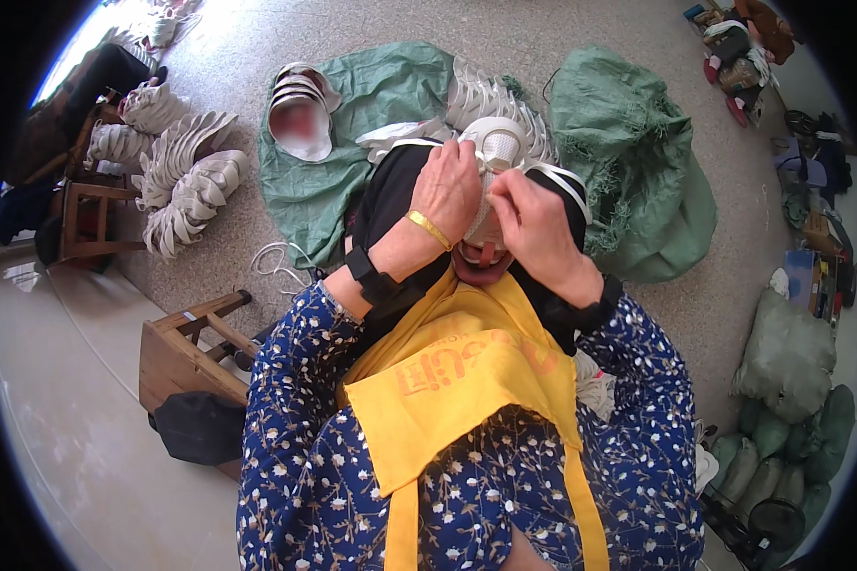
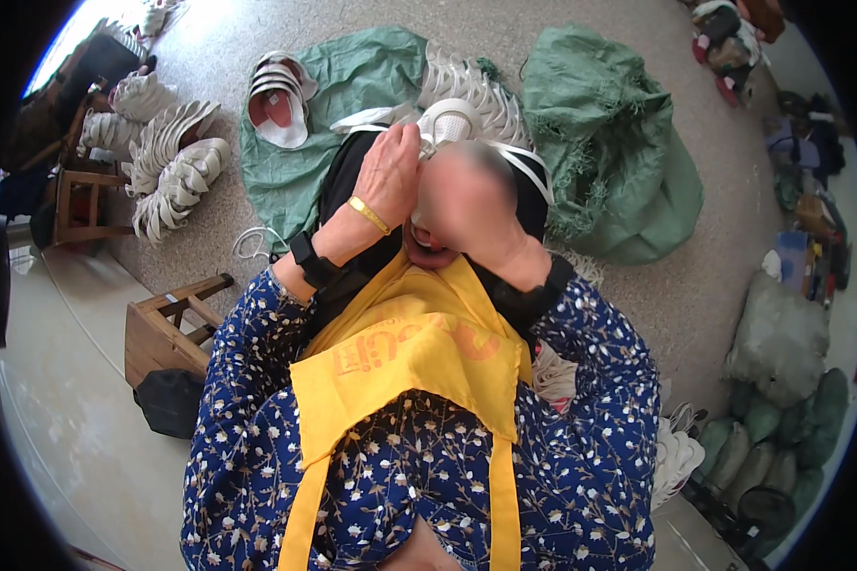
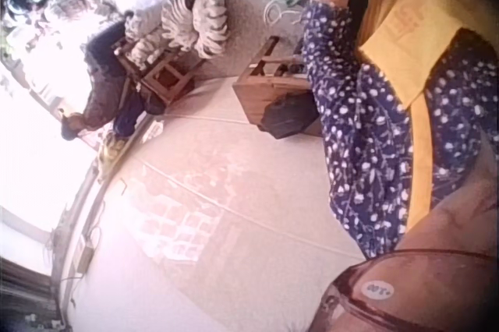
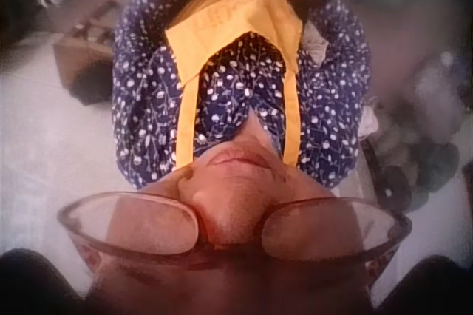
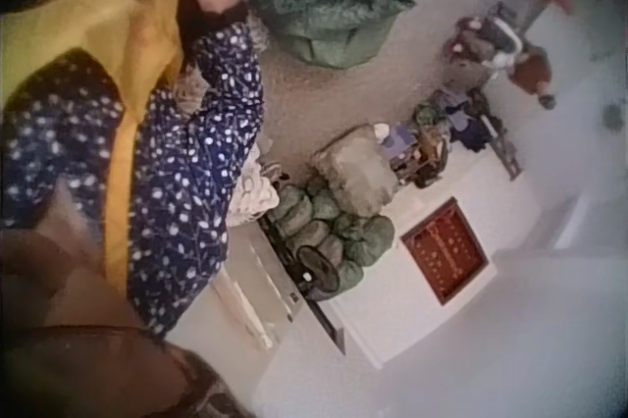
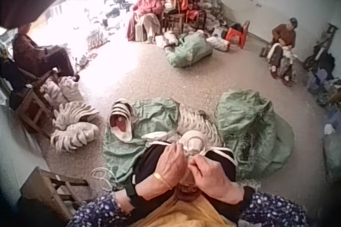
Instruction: The person sits on the floor and laces a white sneaker by threading a white shoelace through the eyelets. They repeatedly pull the lace ends to tighten the fit and adjust the lacing pattern across the shoe's upper.
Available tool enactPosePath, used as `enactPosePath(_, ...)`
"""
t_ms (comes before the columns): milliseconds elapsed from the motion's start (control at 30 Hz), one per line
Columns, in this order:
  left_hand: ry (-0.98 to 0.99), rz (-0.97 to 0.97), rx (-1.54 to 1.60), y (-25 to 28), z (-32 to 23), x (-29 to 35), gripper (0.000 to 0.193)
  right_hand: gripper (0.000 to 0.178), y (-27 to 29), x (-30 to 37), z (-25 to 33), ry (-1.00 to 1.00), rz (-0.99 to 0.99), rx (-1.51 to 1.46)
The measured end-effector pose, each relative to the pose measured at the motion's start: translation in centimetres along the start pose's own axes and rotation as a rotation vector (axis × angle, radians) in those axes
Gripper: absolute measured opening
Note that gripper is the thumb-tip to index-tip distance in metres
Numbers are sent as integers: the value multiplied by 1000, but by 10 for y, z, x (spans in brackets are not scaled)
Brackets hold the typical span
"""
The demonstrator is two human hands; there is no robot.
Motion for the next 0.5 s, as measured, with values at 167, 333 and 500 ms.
enactPosePath(167, -14, 13, -10, -4, -3, -1, 24, 10, -7, -13, -24, -50, -33, 256)
enactPosePath(333, -21, 71, -22, -10, -2, -2, 25, 12, -13, -16, -27, -78, 30, 336)
enactPosePath(500, -4, 110, 20, -11, -4, -3, 25, 11, -16, -15, -28, -121, 32, 367)
Point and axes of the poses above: each hand's wrist, its own x-axis away from the middle knuckle, its own y-axis out of the back of the hand, z = x × y, the point moved 3 cm from there along -x, towards the middle knuckle, and after that the axes turned 3 degrees about y, right-handed, at the moved point
